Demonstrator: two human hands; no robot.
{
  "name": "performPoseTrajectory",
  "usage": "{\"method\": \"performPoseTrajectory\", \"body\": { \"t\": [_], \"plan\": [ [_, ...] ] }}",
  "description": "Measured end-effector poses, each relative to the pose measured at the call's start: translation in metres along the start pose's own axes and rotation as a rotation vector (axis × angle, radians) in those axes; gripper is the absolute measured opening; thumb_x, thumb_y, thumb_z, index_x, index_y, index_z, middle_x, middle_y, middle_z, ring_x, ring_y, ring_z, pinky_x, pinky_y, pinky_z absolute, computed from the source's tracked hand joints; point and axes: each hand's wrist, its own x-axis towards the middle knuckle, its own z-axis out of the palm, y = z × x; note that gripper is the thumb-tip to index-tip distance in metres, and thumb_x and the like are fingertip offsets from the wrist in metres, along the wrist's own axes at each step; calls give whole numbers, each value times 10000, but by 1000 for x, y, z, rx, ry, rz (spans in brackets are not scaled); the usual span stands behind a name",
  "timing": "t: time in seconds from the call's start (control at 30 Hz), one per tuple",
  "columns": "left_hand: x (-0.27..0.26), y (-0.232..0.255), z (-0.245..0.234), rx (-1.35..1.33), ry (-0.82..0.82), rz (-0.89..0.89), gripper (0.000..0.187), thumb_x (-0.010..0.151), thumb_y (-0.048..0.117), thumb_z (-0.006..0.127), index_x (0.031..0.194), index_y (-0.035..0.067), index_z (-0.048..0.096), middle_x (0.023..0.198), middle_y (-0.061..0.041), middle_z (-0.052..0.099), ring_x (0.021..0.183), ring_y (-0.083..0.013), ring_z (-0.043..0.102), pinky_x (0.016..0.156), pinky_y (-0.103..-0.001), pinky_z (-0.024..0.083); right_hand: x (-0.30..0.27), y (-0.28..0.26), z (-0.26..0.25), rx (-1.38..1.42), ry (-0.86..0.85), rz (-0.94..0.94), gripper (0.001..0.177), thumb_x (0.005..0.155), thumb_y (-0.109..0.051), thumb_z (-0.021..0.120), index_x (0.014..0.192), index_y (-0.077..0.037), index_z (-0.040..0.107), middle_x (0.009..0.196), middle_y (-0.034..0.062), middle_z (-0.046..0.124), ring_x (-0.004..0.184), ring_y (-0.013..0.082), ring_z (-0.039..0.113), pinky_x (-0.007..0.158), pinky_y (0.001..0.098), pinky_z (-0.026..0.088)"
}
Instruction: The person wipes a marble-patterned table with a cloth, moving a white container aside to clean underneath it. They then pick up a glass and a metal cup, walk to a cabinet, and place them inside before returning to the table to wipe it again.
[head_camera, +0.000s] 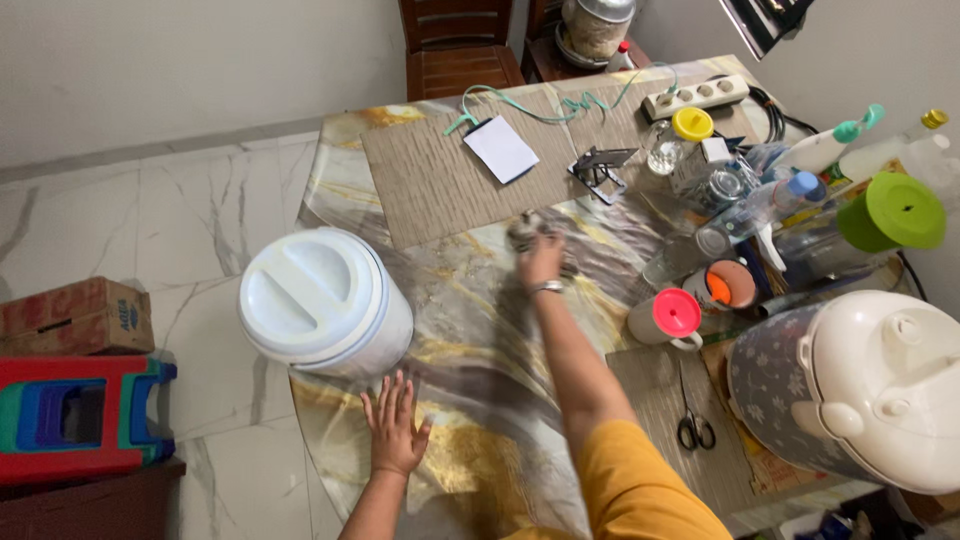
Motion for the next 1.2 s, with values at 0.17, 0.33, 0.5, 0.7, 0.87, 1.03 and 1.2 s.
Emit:
{"method": "performPoseTrajectory", "body": {
  "t": [0.17, 0.33, 0.5, 0.7, 0.87, 1.03, 1.2],
  "plan": [
    [-3, 4, 2, 29, 49, 9, 736, 1040, 628, 224, 1599, 154, 296, 1667, -102, 300, 1551, -338, 243, 1223, -707, 46, -146, -107, 40, 56, -720, -419, 304, 1012, -89, 495, 1268, -45, 653, 1477, 218, 561, 1387, 352, 529, 1198, 435, 433],
    [-13, 14, -16, -27, 86, 24, 678, 1033, 554, 366, 1577, 150, 334, 1611, -68, 404, 1529, -328, 329, 1241, -641, 166, -313, -115, -85, 446, -750, -733, 422, 742, -27, 693, 1164, -31, 709, 1399, 210, 598, 1307, 379, 568, 1063, 485, 495],
    [-58, 52, -51, -342, -131, -74, 727, 1003, 414, 559, 1590, 72, 303, 1613, -159, 396, 1500, -387, 346, 1197, -479, 303, -295, -39, -176, 419, -1167, -478, 437, 791, -62, 650, 1202, -170, 750, 1250, 113, 728, 1176, 299, 675, 996, 428, 551],
    [-139, 82, -95, -494, -367, -528, 800, 942, 353, 617, 1599, 113, 228, 1605, -159, 361, 1477, -339, 346, 1152, -440, 330, -176, 52, -181, 163, -136, -207, 517, 758, 34, 589, 1268, -36, 625, 1304, 244, 626, 1217, 426, 571, 1033, 492, 460],
    [-163, 78, -115, -612, -286, -518, 724, 998, 311, 560, 1605, 108, 223, 1637, -161, 338, 1495, -320, 358, 1174, -417, 334, -205, 8, -116, 58, -132, -107, 476, 780, 34, 589, 1251, -20, 631, 1350, 259, 592, 1276, 455, 516, 1108, 527, 399],
    [-172, 67, -142, -715, -315, -414, 695, 1030, 228, 539, 1609, 59, 193, 1661, -175, 303, 1522, -320, 323, 1194, -415, 294, -366, -88, -122, 378, -618, -515, 471, 769, 28, 569, 1211, -76, 694, 1339, 199, 639, 1313, 406, 549, 1106, 486, 446],
    [-196, 40, -175, -748, -329, -369, 688, 1019, 192, 558, 1607, 66, 224, 1660, -156, 333, 1495, -291, 396, 1197, -396, 330, -385, -92, -202, 553, -879, -144, 531, 776, -16, 544, 1290, -99, 645, 1428, 141, 609, 1281, 334, 585, 1058, 442, 453]
  ]
}}
